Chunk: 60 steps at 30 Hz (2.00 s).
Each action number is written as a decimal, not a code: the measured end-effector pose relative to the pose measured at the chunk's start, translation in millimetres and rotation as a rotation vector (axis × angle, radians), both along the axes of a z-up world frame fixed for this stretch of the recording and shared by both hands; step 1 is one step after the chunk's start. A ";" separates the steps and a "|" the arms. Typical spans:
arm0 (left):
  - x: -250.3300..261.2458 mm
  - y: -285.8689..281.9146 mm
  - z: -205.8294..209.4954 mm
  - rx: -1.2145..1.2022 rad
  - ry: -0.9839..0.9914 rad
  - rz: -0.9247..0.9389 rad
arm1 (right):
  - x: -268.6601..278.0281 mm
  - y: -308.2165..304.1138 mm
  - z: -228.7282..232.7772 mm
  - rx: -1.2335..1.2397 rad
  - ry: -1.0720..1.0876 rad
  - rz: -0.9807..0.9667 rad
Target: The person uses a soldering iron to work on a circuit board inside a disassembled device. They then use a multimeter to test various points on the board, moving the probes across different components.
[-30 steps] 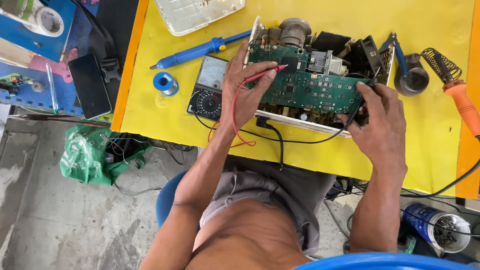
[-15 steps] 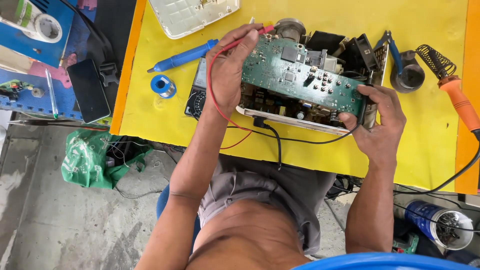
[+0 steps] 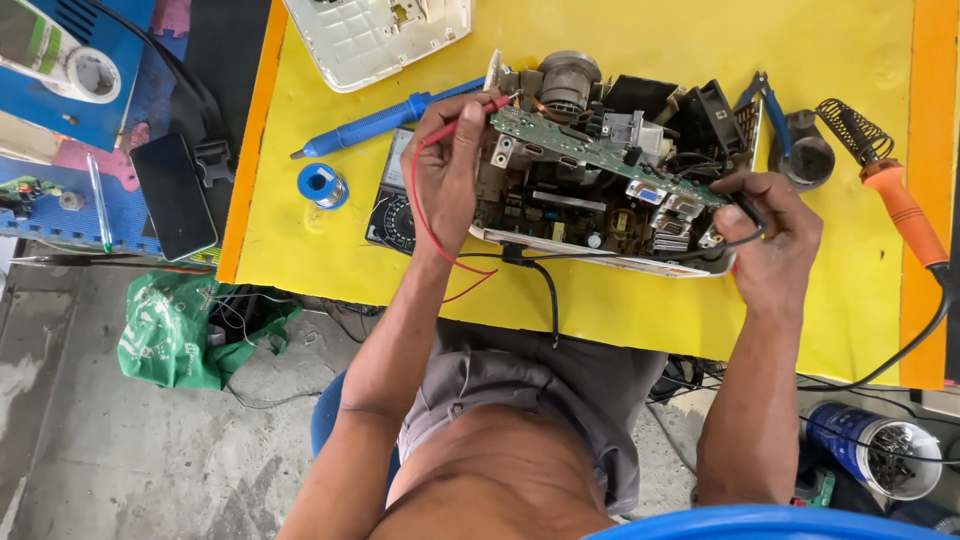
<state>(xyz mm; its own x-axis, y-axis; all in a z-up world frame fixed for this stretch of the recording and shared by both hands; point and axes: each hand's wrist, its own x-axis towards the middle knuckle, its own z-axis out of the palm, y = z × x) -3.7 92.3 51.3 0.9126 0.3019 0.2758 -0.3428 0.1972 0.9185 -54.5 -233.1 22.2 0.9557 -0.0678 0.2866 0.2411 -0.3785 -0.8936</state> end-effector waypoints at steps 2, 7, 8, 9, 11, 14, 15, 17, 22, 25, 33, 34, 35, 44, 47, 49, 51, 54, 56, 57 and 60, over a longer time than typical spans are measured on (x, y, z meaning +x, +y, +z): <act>-4.5 4.4 -6.6 0.161 -0.148 -0.108 | 1.2 -4.8 3.5 0.024 0.053 -0.038; -8.6 11.2 -14.8 0.242 -0.214 -0.206 | 5.7 -1.3 23.8 0.057 0.143 -0.017; -8.3 12.3 -14.2 0.301 -0.208 -0.219 | 6.4 -0.4 27.4 0.070 0.162 -0.022; -4.3 11.4 -15.8 0.301 -0.211 -0.217 | 6.3 0.2 29.3 0.069 0.159 -0.021; 3.3 10.9 -18.8 0.421 -0.247 -0.112 | 6.4 2.7 32.8 0.059 0.146 -0.026; 17.6 11.1 -25.7 0.548 -0.258 0.017 | 7.4 7.8 35.9 0.037 0.132 -0.034; 20.3 11.0 -24.2 0.548 -0.260 0.015 | 9.6 6.9 35.0 0.037 0.131 -0.036; 26.3 10.0 -20.9 0.567 -0.293 0.035 | 14.6 4.1 33.7 -0.014 0.099 -0.094; 36.3 2.0 -10.3 0.596 -0.284 0.060 | 21.1 2.7 31.9 0.041 0.096 -0.103; 40.5 -2.3 -9.3 0.583 -0.288 0.071 | 16.0 5.7 33.6 0.090 0.097 -0.119; 43.3 2.6 -11.4 0.567 -0.318 0.052 | 1.4 14.6 33.0 0.034 0.020 -0.169; 42.3 3.0 -9.1 0.568 -0.303 0.049 | -1.6 17.1 35.4 0.021 0.008 -0.154; 41.2 4.1 -6.7 0.570 -0.289 0.047 | -4.1 20.3 37.9 0.009 -0.004 -0.136; 45.0 13.7 -14.8 0.630 -0.349 0.049 | -18.8 19.5 17.1 -0.185 -0.149 -0.102; 45.0 14.6 -22.1 0.601 -0.370 -0.003 | -26.4 23.7 20.1 -0.164 -0.218 -0.125; 40.3 15.5 -21.3 0.571 -0.367 -0.033 | -30.6 24.6 16.8 -0.155 -0.202 -0.148; 35.5 16.0 -19.8 0.541 -0.364 -0.064 | -34.6 25.7 13.5 -0.147 -0.187 -0.173; 26.8 18.6 -18.5 0.488 -0.389 -0.115 | -42.3 28.9 10.0 -0.137 -0.226 -0.179; 21.1 21.3 -19.5 0.515 -0.368 -0.109 | -48.8 31.1 10.5 -0.161 -0.235 -0.193; 20.7 23.3 -21.1 0.515 -0.369 -0.108 | -50.6 30.7 9.8 -0.162 -0.236 -0.192; 18.9 27.1 -24.0 0.648 -0.417 -0.041 | -55.0 30.0 9.4 -0.145 -0.230 -0.195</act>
<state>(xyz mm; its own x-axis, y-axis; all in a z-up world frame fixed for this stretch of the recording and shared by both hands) 15.2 119.4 27.3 0.7013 -0.0690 0.7095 -0.6900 -0.3156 0.6514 -109.4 -203.1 31.6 0.8379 -0.1852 0.5135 0.3410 -0.5569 -0.7573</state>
